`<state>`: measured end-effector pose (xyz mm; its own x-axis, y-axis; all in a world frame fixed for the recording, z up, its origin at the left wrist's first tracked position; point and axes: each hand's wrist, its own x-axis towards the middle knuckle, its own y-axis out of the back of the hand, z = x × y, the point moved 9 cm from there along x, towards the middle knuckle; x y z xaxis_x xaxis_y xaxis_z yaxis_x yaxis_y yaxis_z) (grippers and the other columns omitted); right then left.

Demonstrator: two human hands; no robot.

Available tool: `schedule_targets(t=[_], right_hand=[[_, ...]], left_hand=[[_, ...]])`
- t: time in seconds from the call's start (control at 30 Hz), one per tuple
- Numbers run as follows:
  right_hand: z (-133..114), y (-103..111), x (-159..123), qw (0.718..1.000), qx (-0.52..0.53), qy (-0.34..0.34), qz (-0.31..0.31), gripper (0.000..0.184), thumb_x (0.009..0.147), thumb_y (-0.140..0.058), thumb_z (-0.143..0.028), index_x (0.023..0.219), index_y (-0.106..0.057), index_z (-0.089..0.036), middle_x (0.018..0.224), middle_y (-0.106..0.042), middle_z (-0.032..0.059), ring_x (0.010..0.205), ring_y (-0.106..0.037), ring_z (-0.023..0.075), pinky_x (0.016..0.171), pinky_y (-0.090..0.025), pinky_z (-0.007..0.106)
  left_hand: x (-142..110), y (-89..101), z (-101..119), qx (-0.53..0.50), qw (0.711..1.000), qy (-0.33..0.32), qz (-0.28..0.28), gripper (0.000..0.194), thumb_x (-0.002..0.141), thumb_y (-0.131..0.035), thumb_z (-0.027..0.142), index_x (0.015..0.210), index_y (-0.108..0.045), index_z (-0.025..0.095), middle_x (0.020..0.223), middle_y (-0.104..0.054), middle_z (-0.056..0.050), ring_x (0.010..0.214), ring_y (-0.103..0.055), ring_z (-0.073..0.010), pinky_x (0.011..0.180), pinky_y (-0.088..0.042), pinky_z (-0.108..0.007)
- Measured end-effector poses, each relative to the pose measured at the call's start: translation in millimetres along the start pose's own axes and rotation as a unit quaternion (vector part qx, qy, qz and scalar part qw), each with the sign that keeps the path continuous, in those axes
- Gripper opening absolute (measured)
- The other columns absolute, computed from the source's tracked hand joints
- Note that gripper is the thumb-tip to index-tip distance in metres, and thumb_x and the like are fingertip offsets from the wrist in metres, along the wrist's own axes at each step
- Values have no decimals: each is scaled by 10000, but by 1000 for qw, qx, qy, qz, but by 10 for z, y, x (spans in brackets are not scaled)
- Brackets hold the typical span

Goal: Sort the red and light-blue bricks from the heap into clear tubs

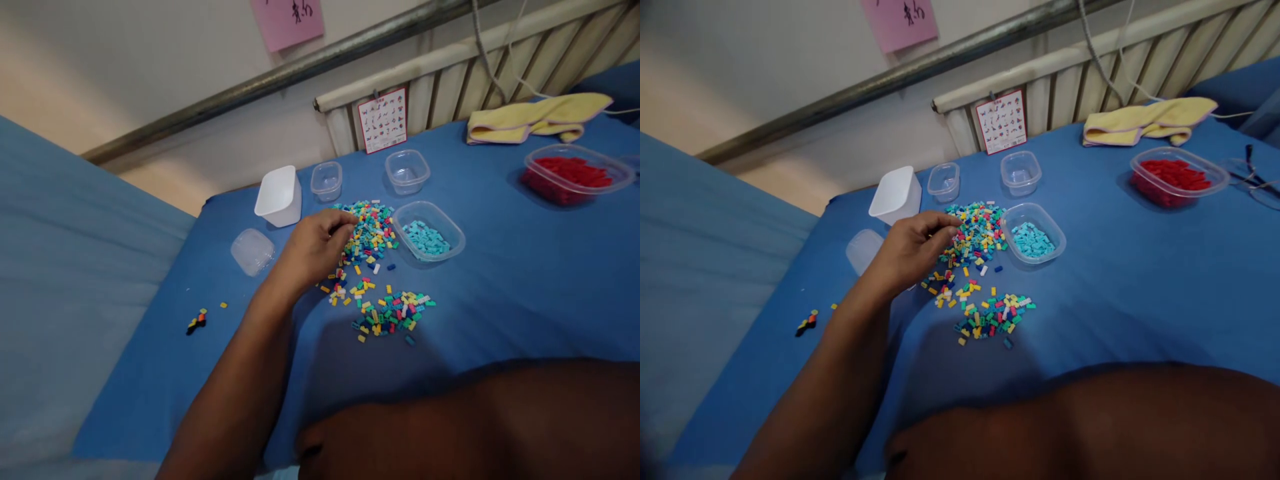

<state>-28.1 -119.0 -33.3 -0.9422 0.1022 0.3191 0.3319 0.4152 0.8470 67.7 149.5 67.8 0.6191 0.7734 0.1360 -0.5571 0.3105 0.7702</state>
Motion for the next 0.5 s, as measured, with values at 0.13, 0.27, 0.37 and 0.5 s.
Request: schedule_targets(t=[0.13, 0.27, 0.37, 0.5], right_hand=[[-133, -5, 52, 992, -16, 124, 12, 257, 936, -728, -149, 709, -712, -269, 910, -799, 18, 1022, -734, 189, 1087, -524, 329], [-133, 6, 23, 987, -23, 143, 67, 214, 919, -706, -148, 748, -716, -276, 903, -809, 19, 1024, -733, 224, 1119, -488, 400], [-133, -67, 17, 988, -24, 139, 61, 199, 932, -719, -169, 762, -709, -273, 964, -830, 24, 1082, -731, 228, 1175, -454, 405], [-140, -85, 13, 989, -35, 126, 75, 190, 949, -730, -181, 780, -717, -268, 916, -807, 18, 1038, -715, 209, 1213, -423, 378]], left_hand=[[-192, -85, -216, 131, 991, -22, -17, 271, 1088, -571, 212, 1218, -808, 194, 1195, -798, -100, 1145, -732, -249, 1067, -576, -411], [-282, -356, -206, 184, 978, -80, -50, 356, 1105, -515, 172, 1353, -769, 164, 1377, -749, -155, 1289, -684, -299, 1123, -563, -466], [-314, -487, -160, 230, 962, -112, -94, 365, 1087, -506, 130, 1321, -786, 156, 1399, -739, -163, 1283, -675, -320, 1118, -562, -485], [-341, -374, -242, 247, 962, -78, -90, 297, 1072, -539, 130, 1201, -806, 156, 1239, -756, -151, 1164, -705, -290, 1001, -601, -427]])
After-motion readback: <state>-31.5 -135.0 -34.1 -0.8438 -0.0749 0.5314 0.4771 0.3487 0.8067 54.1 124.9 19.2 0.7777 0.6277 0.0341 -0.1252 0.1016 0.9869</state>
